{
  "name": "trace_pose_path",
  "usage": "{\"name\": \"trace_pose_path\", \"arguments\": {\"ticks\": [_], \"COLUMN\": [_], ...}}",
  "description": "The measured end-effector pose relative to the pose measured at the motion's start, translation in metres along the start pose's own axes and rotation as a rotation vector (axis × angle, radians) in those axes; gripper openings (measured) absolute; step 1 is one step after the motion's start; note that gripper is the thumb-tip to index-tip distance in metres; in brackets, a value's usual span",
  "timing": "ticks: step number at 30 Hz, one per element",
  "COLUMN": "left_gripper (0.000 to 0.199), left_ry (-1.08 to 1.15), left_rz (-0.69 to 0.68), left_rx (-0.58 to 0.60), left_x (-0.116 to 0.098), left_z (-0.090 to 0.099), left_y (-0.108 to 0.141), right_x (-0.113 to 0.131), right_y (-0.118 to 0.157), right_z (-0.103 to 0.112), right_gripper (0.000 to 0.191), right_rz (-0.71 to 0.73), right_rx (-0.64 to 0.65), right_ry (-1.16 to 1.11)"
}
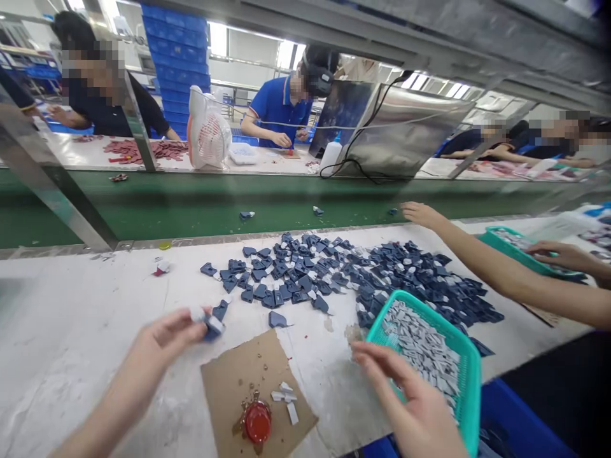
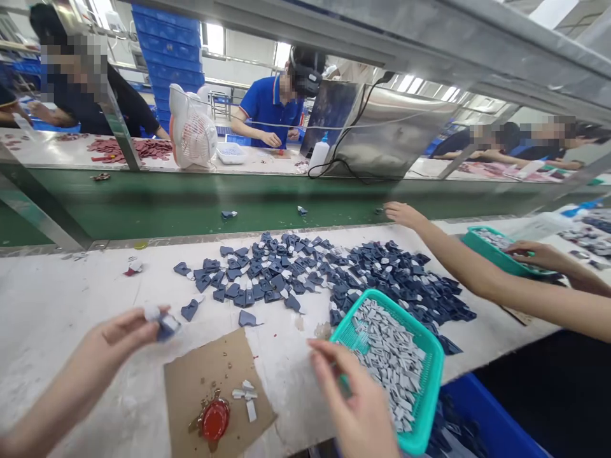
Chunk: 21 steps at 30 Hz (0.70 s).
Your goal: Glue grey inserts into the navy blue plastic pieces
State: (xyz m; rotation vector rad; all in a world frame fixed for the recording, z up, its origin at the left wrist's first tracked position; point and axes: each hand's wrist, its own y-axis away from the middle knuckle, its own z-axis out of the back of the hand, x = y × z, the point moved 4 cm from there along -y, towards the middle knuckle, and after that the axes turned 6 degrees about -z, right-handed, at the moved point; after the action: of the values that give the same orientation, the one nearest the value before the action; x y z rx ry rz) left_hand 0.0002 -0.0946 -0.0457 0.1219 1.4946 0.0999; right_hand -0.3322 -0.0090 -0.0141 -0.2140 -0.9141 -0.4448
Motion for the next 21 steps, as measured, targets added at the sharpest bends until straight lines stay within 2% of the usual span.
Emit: {"name": "trace_pose_path", "arguments": {"ticks": [1,3,4,7,10,15,21], "left_gripper": [0.05,0.057,0.056,0.042,0.037,0.03,0.019], "left_ry": [-0.045,-0.061,-0.065,-0.171,-0.295,-0.515,-0.817], "left_rz": [-0.022,-0.102,-0.153,-0.235,-0.225,-0.201,-0.239], "left_rx": [-0.071,-0.204,-0.234,-0.325,-0.402,-0.442,-0.375], "left_x": [-0.006,-0.021,-0.029,-0.045,-0.048,-0.048,-0.062], "left_z": [0.015,0.041,0.05,0.068,0.077,0.086,0.084], "left_y": [-0.019,-0.059,-0.079,-0.135,-0.18,-0.227,-0.254], "right_x": [-0.013,-0.039,-0.051,-0.075,-0.084,-0.089,-0.094], "right_y": [-0.016,-0.045,-0.057,-0.08,-0.088,-0.093,-0.091], "right_z": [0.018,0.041,0.048,0.049,0.044,0.044,0.055], "right_gripper": [0.042,0.043,0.042,0.036,0.035,0.036,0.038], "right_rz": [0.0,0.009,0.028,0.11,0.146,0.081,-0.017], "right_rx": [-0.07,-0.051,-0.036,0.044,0.055,0.059,-0.041], "right_ry": [0.151,0.362,0.448,0.593,0.618,0.559,0.407]}}
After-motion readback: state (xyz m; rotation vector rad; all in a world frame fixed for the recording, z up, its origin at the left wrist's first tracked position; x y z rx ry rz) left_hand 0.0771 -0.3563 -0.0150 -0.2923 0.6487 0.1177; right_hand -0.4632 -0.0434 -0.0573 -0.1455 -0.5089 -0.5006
